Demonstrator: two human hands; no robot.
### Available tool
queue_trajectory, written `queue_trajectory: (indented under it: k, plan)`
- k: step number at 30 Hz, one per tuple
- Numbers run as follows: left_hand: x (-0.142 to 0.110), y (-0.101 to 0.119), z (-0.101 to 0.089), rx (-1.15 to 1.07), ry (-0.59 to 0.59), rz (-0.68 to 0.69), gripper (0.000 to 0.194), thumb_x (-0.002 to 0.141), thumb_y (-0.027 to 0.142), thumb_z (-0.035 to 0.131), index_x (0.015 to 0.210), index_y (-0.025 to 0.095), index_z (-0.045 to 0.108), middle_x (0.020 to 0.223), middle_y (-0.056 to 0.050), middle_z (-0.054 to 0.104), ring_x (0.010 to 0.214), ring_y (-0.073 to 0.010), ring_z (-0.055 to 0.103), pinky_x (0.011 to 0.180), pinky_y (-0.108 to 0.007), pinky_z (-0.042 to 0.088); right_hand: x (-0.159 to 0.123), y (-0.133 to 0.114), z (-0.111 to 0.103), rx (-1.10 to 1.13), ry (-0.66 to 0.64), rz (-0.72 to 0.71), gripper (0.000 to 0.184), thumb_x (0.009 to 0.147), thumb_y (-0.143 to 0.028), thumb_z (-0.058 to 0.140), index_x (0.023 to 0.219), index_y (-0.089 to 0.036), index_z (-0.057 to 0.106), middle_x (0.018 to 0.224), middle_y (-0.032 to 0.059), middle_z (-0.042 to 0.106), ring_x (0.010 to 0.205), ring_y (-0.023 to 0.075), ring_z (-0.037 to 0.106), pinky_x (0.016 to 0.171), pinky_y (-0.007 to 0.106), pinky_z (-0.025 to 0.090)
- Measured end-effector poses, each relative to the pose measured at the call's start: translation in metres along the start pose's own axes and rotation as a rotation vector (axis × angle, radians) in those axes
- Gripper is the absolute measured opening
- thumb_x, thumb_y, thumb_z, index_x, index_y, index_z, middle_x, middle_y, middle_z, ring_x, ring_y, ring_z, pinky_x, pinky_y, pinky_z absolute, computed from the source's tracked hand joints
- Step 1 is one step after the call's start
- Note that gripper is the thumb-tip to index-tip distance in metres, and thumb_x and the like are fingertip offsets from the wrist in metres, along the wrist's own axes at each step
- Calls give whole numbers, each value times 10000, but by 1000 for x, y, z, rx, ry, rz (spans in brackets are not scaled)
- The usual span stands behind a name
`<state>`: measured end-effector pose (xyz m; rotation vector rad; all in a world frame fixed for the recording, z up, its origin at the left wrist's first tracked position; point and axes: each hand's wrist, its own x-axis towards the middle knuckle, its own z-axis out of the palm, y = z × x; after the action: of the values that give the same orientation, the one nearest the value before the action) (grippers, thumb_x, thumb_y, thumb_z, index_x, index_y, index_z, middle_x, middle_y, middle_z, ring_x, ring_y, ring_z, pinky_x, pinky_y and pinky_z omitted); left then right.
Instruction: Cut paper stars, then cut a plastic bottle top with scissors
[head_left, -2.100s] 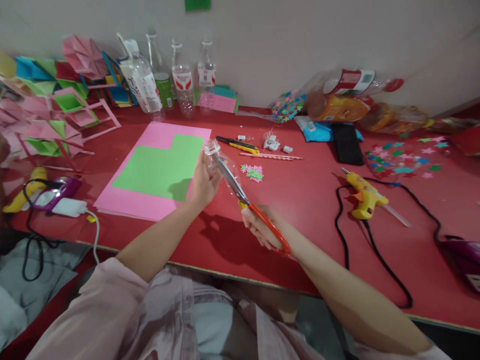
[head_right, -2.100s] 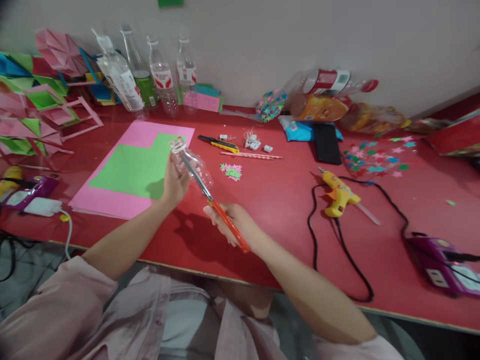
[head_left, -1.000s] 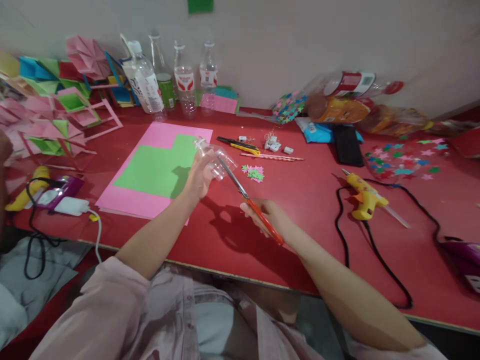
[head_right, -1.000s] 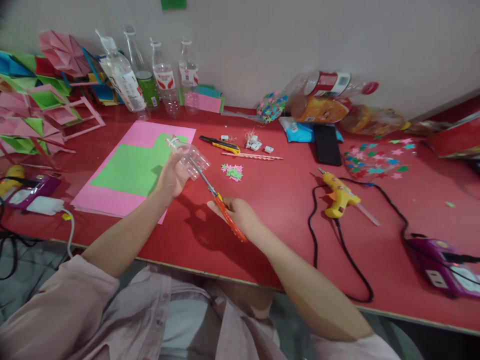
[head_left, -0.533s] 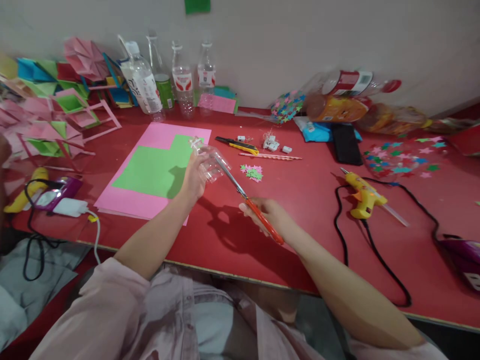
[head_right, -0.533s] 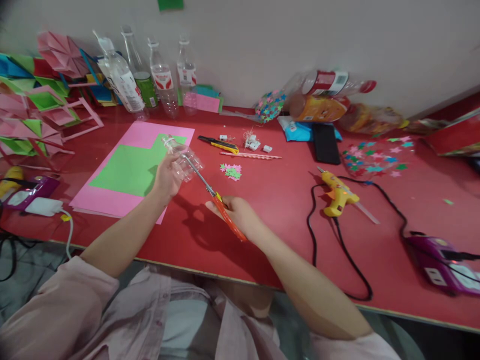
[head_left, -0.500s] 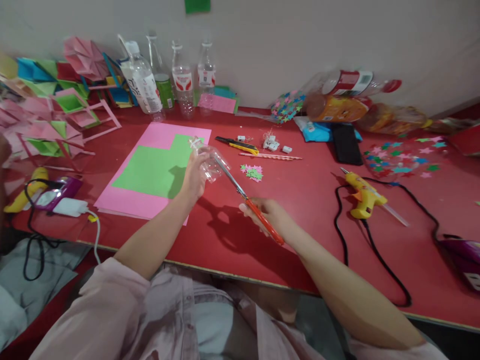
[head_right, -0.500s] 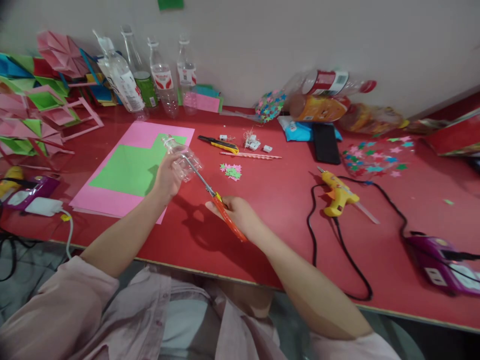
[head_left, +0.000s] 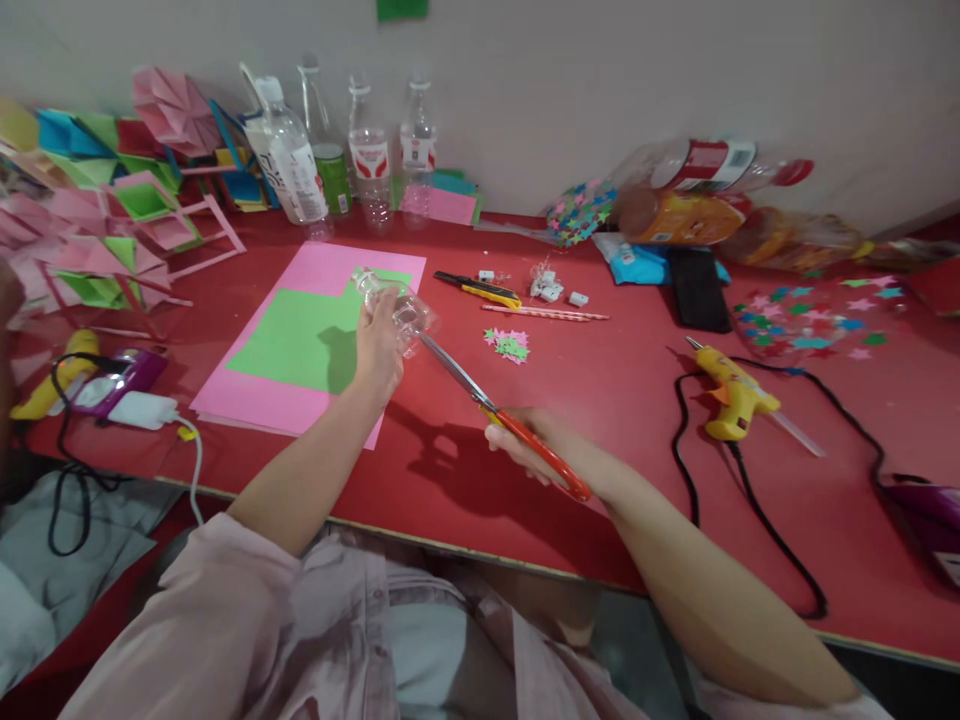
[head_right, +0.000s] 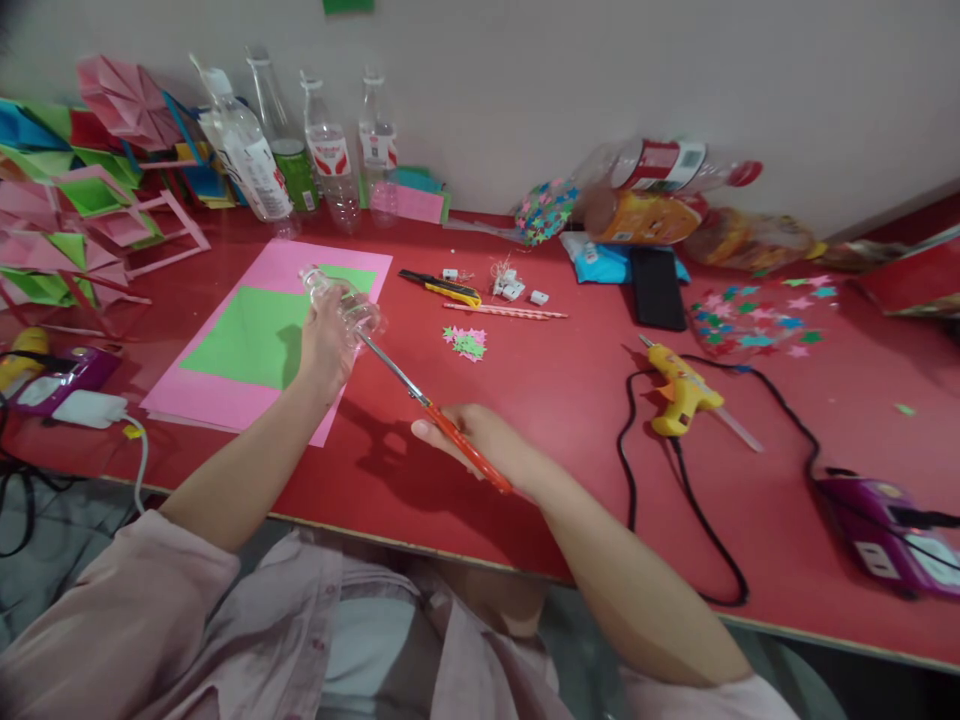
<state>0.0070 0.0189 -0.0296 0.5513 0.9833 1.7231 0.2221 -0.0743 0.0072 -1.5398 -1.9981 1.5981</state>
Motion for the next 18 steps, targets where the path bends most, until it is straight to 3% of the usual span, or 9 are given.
queue_trajectory:
  k: [5,12,18]
  plan:
    - [-11,-1,6,-5,-18,11,256,772,428,692,864,236,550,781,2,638,686,-132,646,664,-293,540,2,-6,3,36,-24,-23,539,757,-738,560,710,-202,514,477,-78,402,385,86,423,423,237,353]
    - [-19,-4,10,18,-34,38,190,809,378,631,865,228,529,846,-21,621,770,-161,662,811,-378,539,5,-5,6,121,-30,18,515,718,-709,629,706,-210,499,437,-102,383,345,71,396,398,224,355]
    - [-20,-2,11,-5,-26,11,134,839,332,612,860,222,538,821,-15,629,728,-145,647,802,-359,544,6,-4,7,131,-26,19,511,731,-707,619,704,-212,491,447,-100,383,337,65,388,392,224,354]
